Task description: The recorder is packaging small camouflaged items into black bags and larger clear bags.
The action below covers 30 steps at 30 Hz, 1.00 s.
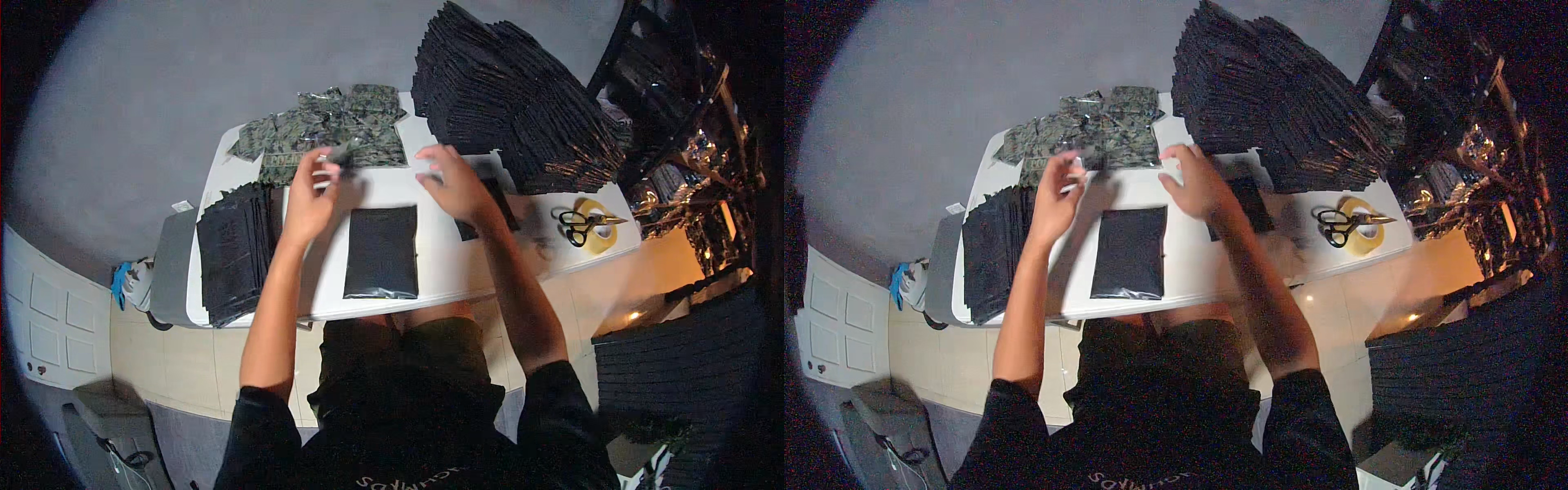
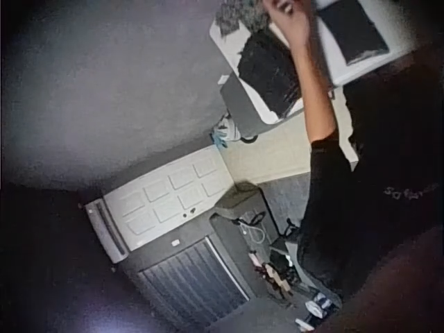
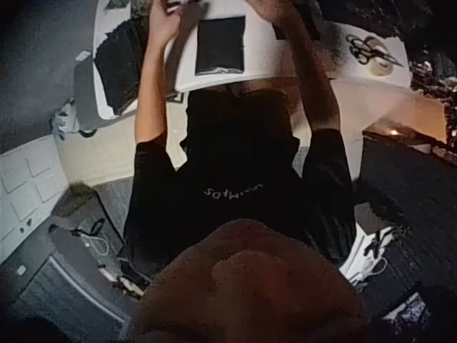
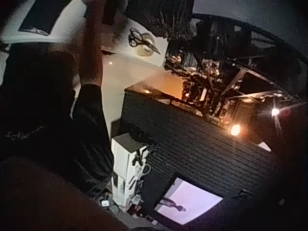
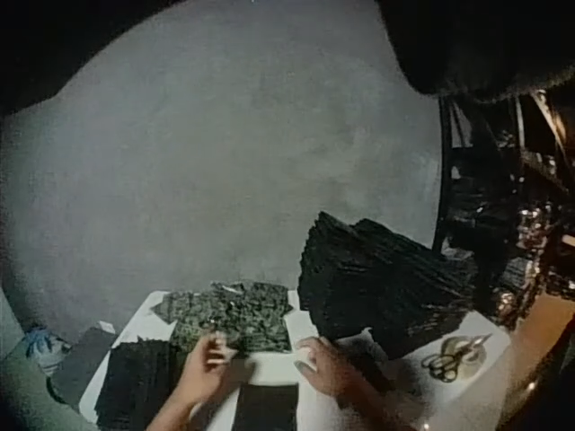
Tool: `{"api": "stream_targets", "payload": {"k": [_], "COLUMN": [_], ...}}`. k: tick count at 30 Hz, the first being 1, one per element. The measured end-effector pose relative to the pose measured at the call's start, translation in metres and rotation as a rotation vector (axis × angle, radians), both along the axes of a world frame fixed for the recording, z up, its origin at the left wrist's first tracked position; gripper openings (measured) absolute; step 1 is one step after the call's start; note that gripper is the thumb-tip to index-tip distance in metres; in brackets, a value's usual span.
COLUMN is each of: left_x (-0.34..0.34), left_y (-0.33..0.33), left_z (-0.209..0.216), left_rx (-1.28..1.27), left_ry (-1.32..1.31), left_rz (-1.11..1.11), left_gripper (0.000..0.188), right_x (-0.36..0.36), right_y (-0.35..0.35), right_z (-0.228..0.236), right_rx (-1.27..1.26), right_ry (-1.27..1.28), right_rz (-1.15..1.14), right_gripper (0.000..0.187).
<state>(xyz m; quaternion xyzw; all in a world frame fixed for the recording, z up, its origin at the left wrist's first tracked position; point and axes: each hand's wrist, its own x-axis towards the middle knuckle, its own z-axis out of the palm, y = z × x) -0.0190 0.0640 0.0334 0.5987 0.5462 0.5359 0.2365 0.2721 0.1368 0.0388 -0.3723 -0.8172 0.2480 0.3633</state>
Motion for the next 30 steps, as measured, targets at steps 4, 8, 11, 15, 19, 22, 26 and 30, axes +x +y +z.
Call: {"api": "stream_targets", "payload": {"k": [4, 8, 11, 15, 19, 22, 26, 30], "left_x": [0.019, 0.054, 0.066, 0.066, 0.067, 0.066, 0.067, 0.068], "left_y": [-0.057, -0.098, -0.103, -0.097, -0.096, -0.098, -0.097, -0.096], "left_z": [-0.014, -0.014, -0.026, -0.04, -0.043, -0.047, -0.048, -0.05], "left_rx": [-0.088, -0.095, -0.062, -0.075, -0.099, -0.09, -0.105, -0.125], "left_ry": [0.082, 0.424, 0.672, 0.7, 0.736, 0.766, 0.793, 0.82], "left_rz": [-0.029, -0.265, -0.272, -0.284, -0.308, -0.286, -0.259, -0.237], "left_gripper": [0.056, 0.081, 0.091, 0.096, 0.097, 0.097, 0.096, 0.096], "right_x": [0.002, -0.02, -0.041, -0.05, -0.051, -0.053, -0.053, -0.052], "right_y": [-0.06, -0.117, -0.137, -0.135, -0.136, -0.139, -0.138, -0.138], "right_z": [-0.029, -0.048, -0.051, -0.062, -0.074, -0.075, -0.076, -0.075], "right_rx": [-0.074, 0.09, 0.093, 0.156, 0.146, 0.14, 0.15, 0.156], "right_ry": [0.043, -0.19, -0.387, -0.44, -0.493, -0.499, -0.516, -0.549], "right_rz": [0.063, -0.053, -0.079, -0.122, -0.141, -0.154, -0.16, -0.162], "right_gripper": [0.045, 0.061, 0.073, 0.082, 0.083, 0.083, 0.084, 0.084]}}
